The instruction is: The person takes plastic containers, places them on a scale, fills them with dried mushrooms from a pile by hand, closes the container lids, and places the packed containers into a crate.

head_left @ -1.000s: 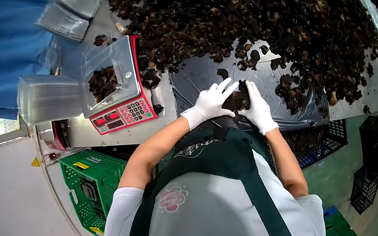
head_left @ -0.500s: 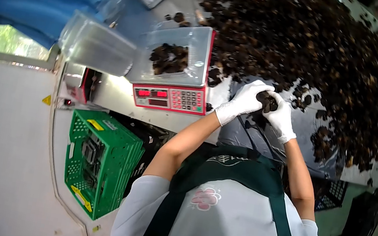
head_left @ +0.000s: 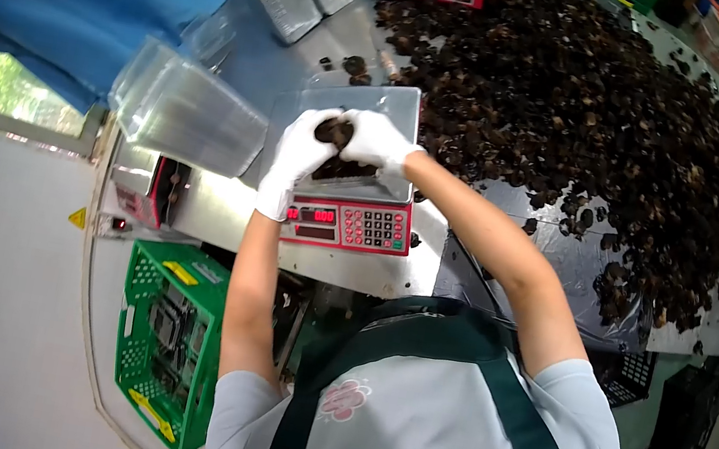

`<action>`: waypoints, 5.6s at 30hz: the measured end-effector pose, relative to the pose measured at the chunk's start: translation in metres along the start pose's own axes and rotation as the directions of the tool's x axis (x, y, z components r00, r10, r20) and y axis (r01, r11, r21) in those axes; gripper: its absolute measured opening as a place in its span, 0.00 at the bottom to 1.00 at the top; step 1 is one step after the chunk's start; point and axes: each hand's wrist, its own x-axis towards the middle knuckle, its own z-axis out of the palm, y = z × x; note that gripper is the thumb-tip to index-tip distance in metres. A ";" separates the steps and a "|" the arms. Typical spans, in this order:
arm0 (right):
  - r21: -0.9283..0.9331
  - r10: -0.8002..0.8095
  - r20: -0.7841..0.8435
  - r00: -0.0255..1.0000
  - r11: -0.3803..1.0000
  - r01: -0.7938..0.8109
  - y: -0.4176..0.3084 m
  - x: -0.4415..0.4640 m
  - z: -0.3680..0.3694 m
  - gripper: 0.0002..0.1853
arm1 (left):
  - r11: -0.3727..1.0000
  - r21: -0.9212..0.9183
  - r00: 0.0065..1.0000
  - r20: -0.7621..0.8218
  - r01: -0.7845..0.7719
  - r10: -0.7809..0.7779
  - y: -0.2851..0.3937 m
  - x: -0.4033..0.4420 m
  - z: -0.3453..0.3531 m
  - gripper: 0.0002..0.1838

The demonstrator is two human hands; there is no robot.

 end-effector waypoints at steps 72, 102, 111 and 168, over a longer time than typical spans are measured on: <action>-0.476 -0.487 0.079 0.870 0.748 0.462 -0.001 0.043 -0.024 0.08 | 1.000 -0.020 0.884 -0.468 0.017 -0.025 -0.027 -0.050 0.027 0.30; 0.244 0.626 -0.504 0.596 0.765 -0.596 0.108 -0.282 -0.125 0.10 | 0.947 -0.291 0.858 -0.444 0.136 -0.259 -0.068 -0.025 -0.044 0.22; 0.279 0.846 -0.520 -0.117 0.039 -0.959 0.185 -0.613 -0.168 0.12 | 0.986 -0.113 0.952 -0.266 0.126 -0.152 -0.073 0.058 -0.038 0.26; 0.088 0.314 -0.319 0.894 0.949 -0.302 0.076 -0.100 -0.074 0.14 | 0.342 -0.911 0.836 0.003 0.229 -0.549 -0.078 0.063 -0.034 0.25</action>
